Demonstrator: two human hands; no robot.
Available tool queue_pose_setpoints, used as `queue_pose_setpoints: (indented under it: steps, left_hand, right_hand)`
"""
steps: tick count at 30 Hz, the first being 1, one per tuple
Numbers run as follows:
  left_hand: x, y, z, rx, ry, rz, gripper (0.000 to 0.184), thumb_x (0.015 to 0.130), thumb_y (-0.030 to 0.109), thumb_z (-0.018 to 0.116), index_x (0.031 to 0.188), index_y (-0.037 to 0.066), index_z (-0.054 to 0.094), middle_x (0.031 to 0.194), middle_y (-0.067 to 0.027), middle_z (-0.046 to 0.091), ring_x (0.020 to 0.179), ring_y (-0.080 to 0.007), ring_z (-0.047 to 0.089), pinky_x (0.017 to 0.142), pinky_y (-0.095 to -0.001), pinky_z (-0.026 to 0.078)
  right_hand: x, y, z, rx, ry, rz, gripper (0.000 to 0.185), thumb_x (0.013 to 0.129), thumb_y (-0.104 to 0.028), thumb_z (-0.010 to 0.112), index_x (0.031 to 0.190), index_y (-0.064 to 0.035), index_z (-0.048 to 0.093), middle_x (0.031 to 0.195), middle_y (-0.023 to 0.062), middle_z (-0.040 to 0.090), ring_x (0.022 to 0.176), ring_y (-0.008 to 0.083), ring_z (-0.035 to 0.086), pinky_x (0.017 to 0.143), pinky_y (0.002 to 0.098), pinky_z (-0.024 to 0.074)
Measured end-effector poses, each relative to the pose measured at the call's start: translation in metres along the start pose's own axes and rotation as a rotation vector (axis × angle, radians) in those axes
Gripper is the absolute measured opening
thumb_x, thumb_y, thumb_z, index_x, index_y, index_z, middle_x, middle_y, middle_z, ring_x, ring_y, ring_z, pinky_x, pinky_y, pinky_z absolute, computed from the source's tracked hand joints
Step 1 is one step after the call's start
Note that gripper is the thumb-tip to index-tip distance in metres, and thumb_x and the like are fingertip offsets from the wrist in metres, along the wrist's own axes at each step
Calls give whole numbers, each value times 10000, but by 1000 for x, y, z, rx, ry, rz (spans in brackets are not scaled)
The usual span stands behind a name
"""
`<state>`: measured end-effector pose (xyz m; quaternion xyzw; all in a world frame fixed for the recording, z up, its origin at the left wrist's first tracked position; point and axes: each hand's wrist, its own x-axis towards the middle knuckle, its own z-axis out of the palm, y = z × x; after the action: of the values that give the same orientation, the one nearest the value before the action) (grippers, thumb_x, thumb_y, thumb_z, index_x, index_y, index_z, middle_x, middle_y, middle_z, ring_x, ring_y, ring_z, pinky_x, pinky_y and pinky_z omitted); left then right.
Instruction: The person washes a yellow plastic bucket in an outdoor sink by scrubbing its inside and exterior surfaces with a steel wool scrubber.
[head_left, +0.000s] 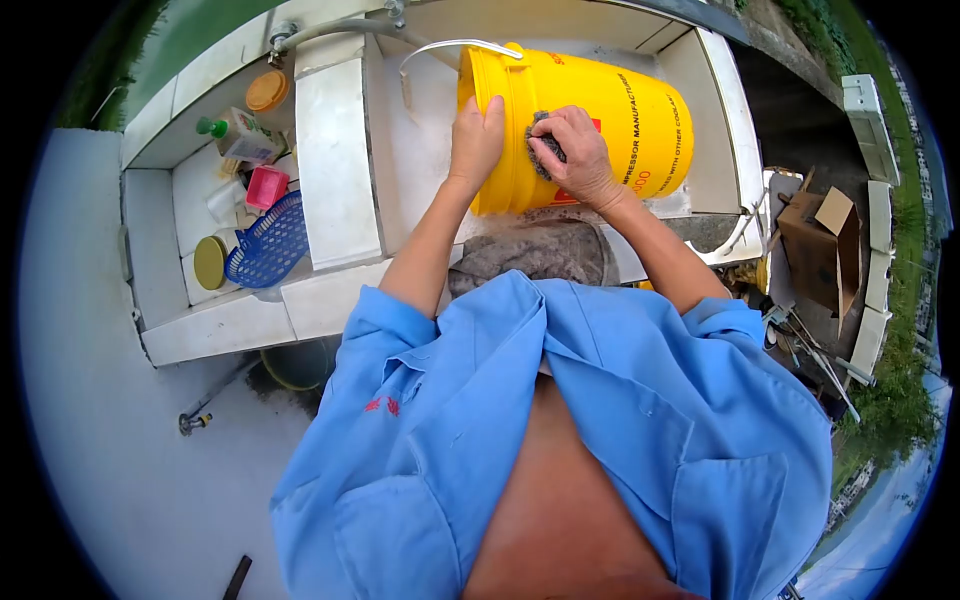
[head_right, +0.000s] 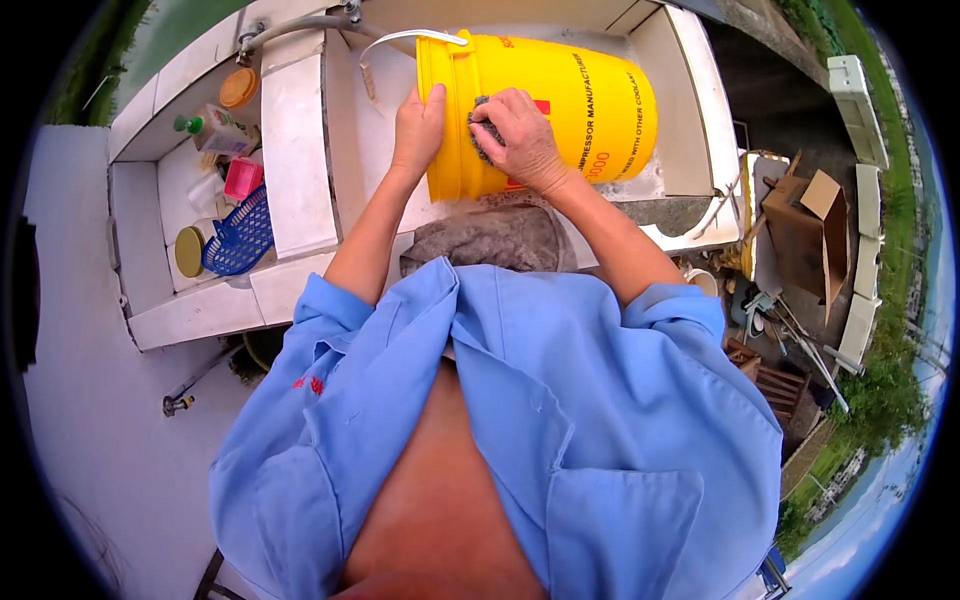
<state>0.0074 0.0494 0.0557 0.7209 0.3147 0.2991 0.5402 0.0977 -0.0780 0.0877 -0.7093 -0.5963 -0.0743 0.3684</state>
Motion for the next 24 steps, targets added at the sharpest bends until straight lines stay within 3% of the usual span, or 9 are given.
queue_pose_setpoints:
  steps: [2,5,6,8,11,13,15,20,24]
  left_hand:
    - [-17,3,-2,-1,-3,7,299,873,228,445,926,-49,545,862,-246,599,811,-389,574,709,-421,446]
    - [-34,5,-2,14,2,33,298,875,229,442,942,-45,538,877,-241,600,826,-384,576,719,-413,447]
    - [-37,5,-1,25,22,42,298,876,232,442,948,-42,535,880,-238,602,829,-383,577,723,-409,449]
    - [-36,8,1,32,34,26,299,877,234,441,951,-41,536,881,-237,604,829,-383,579,726,-411,450]
    - [-29,8,1,59,80,28,302,878,236,442,952,-40,541,878,-234,607,822,-383,584,727,-415,453]
    - [-22,4,2,86,100,40,304,879,238,443,950,-40,544,873,-233,610,816,-383,586,725,-417,454]
    - [0,-3,3,64,94,-16,309,877,240,447,943,-44,551,867,-235,610,804,-385,587,722,-418,456]
    - [16,0,5,99,59,2,299,875,234,452,898,-48,551,857,-239,605,793,-387,582,706,-418,455]
    - [-7,3,7,39,82,42,279,879,223,449,899,-44,528,837,-237,602,782,-391,578,688,-422,451]
  right_hand:
    - [34,28,4,-70,154,121,173,718,-129,638,845,-48,553,818,121,536,797,291,527,710,361,446]
    - [84,92,28,-276,-127,380,220,773,-250,542,819,-45,609,880,157,571,824,323,535,758,404,441]
    - [95,106,40,-272,-111,391,220,773,-250,542,819,-45,609,880,157,571,824,323,535,758,404,441]
    - [110,107,56,-255,-359,375,225,783,-233,497,795,-47,624,902,167,580,849,343,527,773,415,435]
    - [86,72,34,-215,-215,224,114,766,-151,562,782,-38,564,818,130,540,798,304,520,725,383,443]
    - [51,46,24,-200,-6,61,98,772,-127,541,755,-35,570,813,127,534,796,298,504,729,377,433]
    - [10,9,17,-210,90,41,113,726,-102,589,813,-42,549,884,110,515,822,284,485,732,366,414]
    - [-49,-12,14,-96,16,24,266,669,-24,629,900,-43,498,925,131,473,839,311,466,769,394,384]
    - [2,15,5,-128,36,44,130,719,-66,586,833,-43,528,867,130,509,826,298,484,759,383,404]
